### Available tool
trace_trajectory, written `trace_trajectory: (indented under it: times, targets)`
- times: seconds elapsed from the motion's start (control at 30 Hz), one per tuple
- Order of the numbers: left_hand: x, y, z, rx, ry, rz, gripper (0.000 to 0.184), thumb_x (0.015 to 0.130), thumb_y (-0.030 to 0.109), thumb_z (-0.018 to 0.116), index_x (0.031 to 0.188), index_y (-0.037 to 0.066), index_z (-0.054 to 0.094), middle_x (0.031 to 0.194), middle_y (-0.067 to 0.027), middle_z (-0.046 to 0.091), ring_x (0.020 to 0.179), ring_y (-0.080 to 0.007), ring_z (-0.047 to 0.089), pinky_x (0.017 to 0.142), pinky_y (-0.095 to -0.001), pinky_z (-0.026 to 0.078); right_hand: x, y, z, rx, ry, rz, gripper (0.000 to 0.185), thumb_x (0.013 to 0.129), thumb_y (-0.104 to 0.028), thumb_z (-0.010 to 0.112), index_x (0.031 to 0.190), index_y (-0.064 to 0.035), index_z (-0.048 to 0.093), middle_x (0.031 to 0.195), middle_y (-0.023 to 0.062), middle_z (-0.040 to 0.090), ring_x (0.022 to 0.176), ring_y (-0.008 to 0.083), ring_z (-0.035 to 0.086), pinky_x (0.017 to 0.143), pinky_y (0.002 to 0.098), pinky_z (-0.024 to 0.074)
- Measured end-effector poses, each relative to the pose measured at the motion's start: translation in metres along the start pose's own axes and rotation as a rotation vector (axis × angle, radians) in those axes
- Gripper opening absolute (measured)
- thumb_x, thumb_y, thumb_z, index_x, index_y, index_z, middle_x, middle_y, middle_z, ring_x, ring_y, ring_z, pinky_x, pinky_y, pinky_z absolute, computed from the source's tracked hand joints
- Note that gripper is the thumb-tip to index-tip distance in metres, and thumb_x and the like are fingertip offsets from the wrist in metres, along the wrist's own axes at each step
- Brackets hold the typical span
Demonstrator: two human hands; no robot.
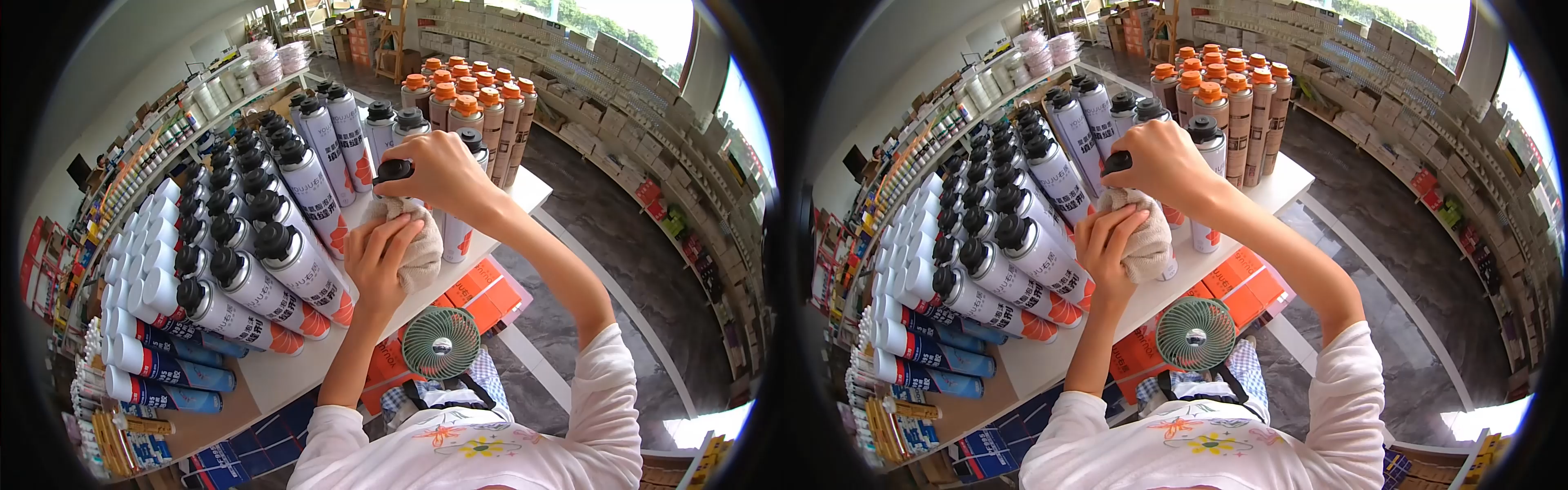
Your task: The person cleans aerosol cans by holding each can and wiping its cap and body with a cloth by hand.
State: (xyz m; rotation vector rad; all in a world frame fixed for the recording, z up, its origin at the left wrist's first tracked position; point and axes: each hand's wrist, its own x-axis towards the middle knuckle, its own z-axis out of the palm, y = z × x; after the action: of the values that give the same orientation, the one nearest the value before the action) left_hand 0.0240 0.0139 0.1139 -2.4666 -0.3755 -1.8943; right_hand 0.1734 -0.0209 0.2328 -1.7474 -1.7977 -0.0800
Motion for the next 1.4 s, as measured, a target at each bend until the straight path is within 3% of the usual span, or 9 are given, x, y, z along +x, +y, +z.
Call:
trace_trajectory:
  times: [0.23, 0.4, 0.43, 0.53, 0.6, 0.97, 1.1, 1.2, 1.4]
  targets:
    - [-0.085, -0.007, 0.025, -0.042, -0.188, -0.037, 0.030, 0.072, 0.016, 0.073, 0.102, 0.015, 0.075, 0.105, 0.0022, 0.070, 0.094, -0.0238, 0.060, 0.083, -0.0356, 0.047, 0.006, -0.002, -0.001, -0.248, -0.044, -0.042, 0.048, 0.075, -0.041, 0.082, 0.103, -0.0017, 0.077, 0.090, 0.0153, 0.071, 0.078, 0.0291, 0.069, 0.077, 0.0391, 0.0570]
    - [-0.091, -0.008, 0.008, -0.121, -0.195, -0.136, 0.036, 0.066, 0.016, 0.078, 0.102, 0.013, 0.075, 0.104, 0.0003, 0.069, 0.094, -0.0253, 0.059, 0.085, -0.0374, 0.048, 0.023, 0.028, -0.034, 0.168, -0.471, -0.092, 0.060, 0.084, -0.050, 0.077, 0.128, -0.0099, 0.069, 0.110, 0.0136, 0.072, 0.107, 0.0281, 0.069, 0.090, 0.0401, 0.0561]
    - [-0.085, -0.006, 0.002, -0.131, -0.195, -0.146, 0.039, 0.065, 0.016, 0.079, 0.103, 0.012, 0.074, 0.104, -0.0004, 0.069, 0.094, -0.0256, 0.059, 0.085, -0.0380, 0.049, 0.025, 0.034, -0.035, 0.228, -0.428, -0.072, 0.049, 0.085, -0.048, 0.076, 0.118, -0.0115, 0.074, 0.110, 0.0126, 0.074, 0.103, 0.0238, 0.070, 0.090, 0.0357, 0.0550]
    - [-0.070, -0.003, -0.005, -0.142, -0.175, -0.128, 0.039, 0.065, 0.016, 0.079, 0.104, 0.012, 0.074, 0.105, -0.0008, 0.068, 0.094, -0.0257, 0.059, 0.085, -0.0378, 0.048, 0.030, 0.049, -0.020, 0.232, -0.322, -0.141, 0.046, 0.088, -0.040, 0.075, 0.123, -0.0109, 0.072, 0.116, 0.0110, 0.073, 0.113, 0.0217, 0.068, 0.099, 0.0350, 0.0526]
    - [-0.064, -0.001, -0.008, -0.146, -0.162, -0.114, 0.039, 0.065, 0.016, 0.079, 0.103, 0.012, 0.074, 0.106, -0.0008, 0.068, 0.094, -0.0258, 0.060, 0.085, -0.0379, 0.048, 0.033, 0.053, -0.013, 0.489, -0.432, -0.155, 0.043, 0.088, -0.035, 0.077, 0.122, -0.0092, 0.072, 0.113, 0.0099, 0.074, 0.112, 0.0217, 0.068, 0.101, 0.0344, 0.0523]
    - [-0.001, 0.006, -0.009, -0.065, 0.047, -0.076, 0.038, 0.070, 0.019, 0.078, 0.108, 0.014, 0.075, 0.112, 0.0009, 0.070, 0.100, -0.0240, 0.059, 0.086, -0.0373, 0.046, 0.002, 0.021, 0.006, 0.308, -0.065, -0.060, 0.048, 0.083, -0.039, 0.082, 0.117, -0.0063, 0.074, 0.098, 0.0094, 0.072, 0.089, 0.0214, 0.070, 0.080, 0.0366, 0.0579]
    - [-0.043, -0.009, 0.010, -0.001, -0.078, 0.005, 0.033, 0.075, 0.017, 0.073, 0.108, 0.015, 0.075, 0.110, 0.0034, 0.070, 0.095, -0.0210, 0.061, 0.084, -0.0359, 0.046, -0.001, 0.011, 0.004, 0.227, -0.024, 0.014, 0.045, 0.078, -0.038, 0.082, 0.105, -0.0013, 0.077, 0.089, 0.0110, 0.069, 0.079, 0.0232, 0.068, 0.071, 0.0359, 0.0547]
    - [-0.082, -0.017, 0.021, -0.024, -0.130, 0.030, 0.031, 0.075, 0.018, 0.072, 0.106, 0.015, 0.075, 0.106, 0.0029, 0.070, 0.093, -0.0216, 0.062, 0.082, -0.0358, 0.046, -0.003, 0.009, 0.013, 0.117, 0.171, 0.020, 0.037, 0.074, -0.039, 0.080, 0.086, -0.0038, 0.079, 0.066, 0.0138, 0.064, 0.063, 0.0303, 0.064, 0.064, 0.0405, 0.0532]
    - [-0.029, -0.012, 0.004, -0.058, -0.073, 0.063, 0.029, 0.080, 0.015, 0.069, 0.108, 0.014, 0.075, 0.107, 0.0023, 0.069, 0.094, -0.0214, 0.062, 0.079, -0.0358, 0.045, -0.008, 0.003, 0.012, 0.162, 0.181, 0.072, 0.041, 0.076, -0.041, 0.080, 0.088, -0.0013, 0.078, 0.070, 0.0143, 0.065, 0.066, 0.0298, 0.066, 0.065, 0.0409, 0.0531]
